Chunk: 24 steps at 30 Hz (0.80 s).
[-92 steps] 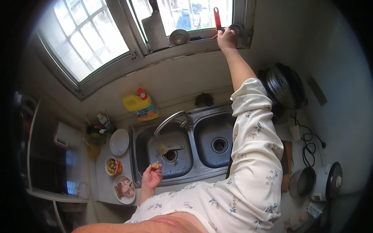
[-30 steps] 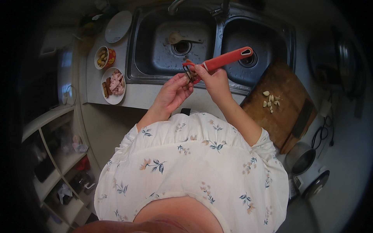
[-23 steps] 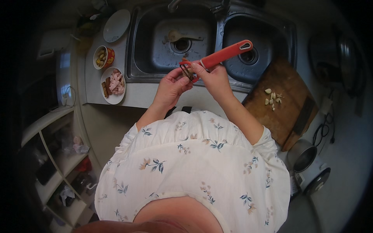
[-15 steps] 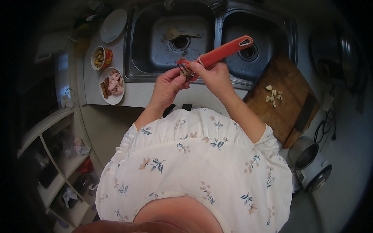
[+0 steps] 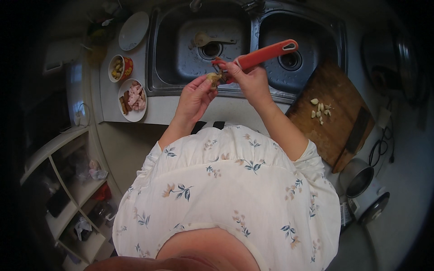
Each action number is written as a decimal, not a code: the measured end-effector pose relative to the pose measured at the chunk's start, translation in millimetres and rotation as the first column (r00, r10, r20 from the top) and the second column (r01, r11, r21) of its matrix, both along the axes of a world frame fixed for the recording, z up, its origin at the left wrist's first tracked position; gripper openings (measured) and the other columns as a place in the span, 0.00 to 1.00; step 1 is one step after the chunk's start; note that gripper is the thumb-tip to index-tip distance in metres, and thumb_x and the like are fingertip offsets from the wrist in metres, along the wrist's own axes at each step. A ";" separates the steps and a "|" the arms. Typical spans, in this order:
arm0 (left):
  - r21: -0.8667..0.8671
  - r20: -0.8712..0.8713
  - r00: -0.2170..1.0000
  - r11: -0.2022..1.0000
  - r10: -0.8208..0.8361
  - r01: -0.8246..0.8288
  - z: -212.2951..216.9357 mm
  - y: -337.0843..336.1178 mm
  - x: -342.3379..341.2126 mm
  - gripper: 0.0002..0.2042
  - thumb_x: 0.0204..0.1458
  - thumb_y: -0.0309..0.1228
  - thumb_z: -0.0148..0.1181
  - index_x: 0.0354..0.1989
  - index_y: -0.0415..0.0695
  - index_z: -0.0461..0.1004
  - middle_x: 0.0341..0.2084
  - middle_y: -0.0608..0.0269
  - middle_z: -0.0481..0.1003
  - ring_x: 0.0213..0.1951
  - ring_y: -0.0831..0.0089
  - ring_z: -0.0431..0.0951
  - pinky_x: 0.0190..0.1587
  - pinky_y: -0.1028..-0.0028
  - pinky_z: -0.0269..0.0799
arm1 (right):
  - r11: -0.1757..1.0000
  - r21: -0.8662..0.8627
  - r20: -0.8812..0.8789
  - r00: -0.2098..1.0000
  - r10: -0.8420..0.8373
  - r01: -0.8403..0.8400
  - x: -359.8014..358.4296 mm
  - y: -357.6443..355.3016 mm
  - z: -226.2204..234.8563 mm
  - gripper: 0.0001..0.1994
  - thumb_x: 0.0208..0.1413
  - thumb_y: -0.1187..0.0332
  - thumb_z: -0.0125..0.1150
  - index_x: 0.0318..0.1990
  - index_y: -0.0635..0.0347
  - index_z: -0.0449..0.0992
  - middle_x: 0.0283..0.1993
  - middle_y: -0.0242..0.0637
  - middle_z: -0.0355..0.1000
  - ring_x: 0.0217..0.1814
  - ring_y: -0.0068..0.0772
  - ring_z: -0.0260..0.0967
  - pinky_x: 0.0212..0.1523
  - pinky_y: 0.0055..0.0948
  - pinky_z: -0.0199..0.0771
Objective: The person peels garlic cloves and places them on a cutting board, then peels and chops ginger into small pieces, transferring the chopped ginger into a bowl. The person then retrieves green bell peppers from a plastic bag and washes them under running water.
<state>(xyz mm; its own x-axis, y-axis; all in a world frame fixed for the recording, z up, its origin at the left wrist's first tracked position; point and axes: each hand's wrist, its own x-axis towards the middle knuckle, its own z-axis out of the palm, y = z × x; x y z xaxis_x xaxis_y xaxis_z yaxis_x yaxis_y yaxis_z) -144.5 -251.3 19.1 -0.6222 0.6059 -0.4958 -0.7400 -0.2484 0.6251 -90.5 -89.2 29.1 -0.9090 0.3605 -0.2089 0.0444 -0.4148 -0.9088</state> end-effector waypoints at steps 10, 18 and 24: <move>0.046 0.130 0.991 0.998 0.043 -0.050 0.1 5.9 -6.2 0.14 0.53 0.27 0.50 0.47 0.38 0.64 0.37 0.58 0.71 0.37 0.74 0.72 0.40 0.75 0.73 | 0.988 0.095 -0.058 0.990 0.131 -0.125 -12.3 -3.2 -9.3 0.10 0.49 0.65 0.59 0.34 0.63 0.72 0.37 0.42 0.72 0.37 0.28 0.71 0.39 0.25 0.71; 0.016 0.154 0.987 0.998 0.055 -0.058 1.3 9.1 -7.4 0.12 0.52 0.25 0.50 0.45 0.40 0.66 0.37 0.60 0.70 0.40 0.72 0.71 0.45 0.72 0.70 | 0.999 0.018 -0.023 0.999 -0.042 0.043 -14.0 -0.6 -13.6 0.13 0.52 0.62 0.56 0.36 0.64 0.69 0.36 0.41 0.72 0.39 0.33 0.72 0.39 0.27 0.72; 0.064 0.123 0.986 0.990 0.117 -0.125 -4.9 7.6 -11.7 0.13 0.50 0.23 0.50 0.46 0.42 0.65 0.39 0.60 0.69 0.42 0.71 0.69 0.47 0.70 0.67 | 0.937 -0.272 0.190 0.967 -0.169 0.217 -9.4 -2.4 -2.7 0.15 0.54 0.59 0.53 0.40 0.62 0.68 0.38 0.38 0.72 0.43 0.29 0.70 0.40 0.29 0.72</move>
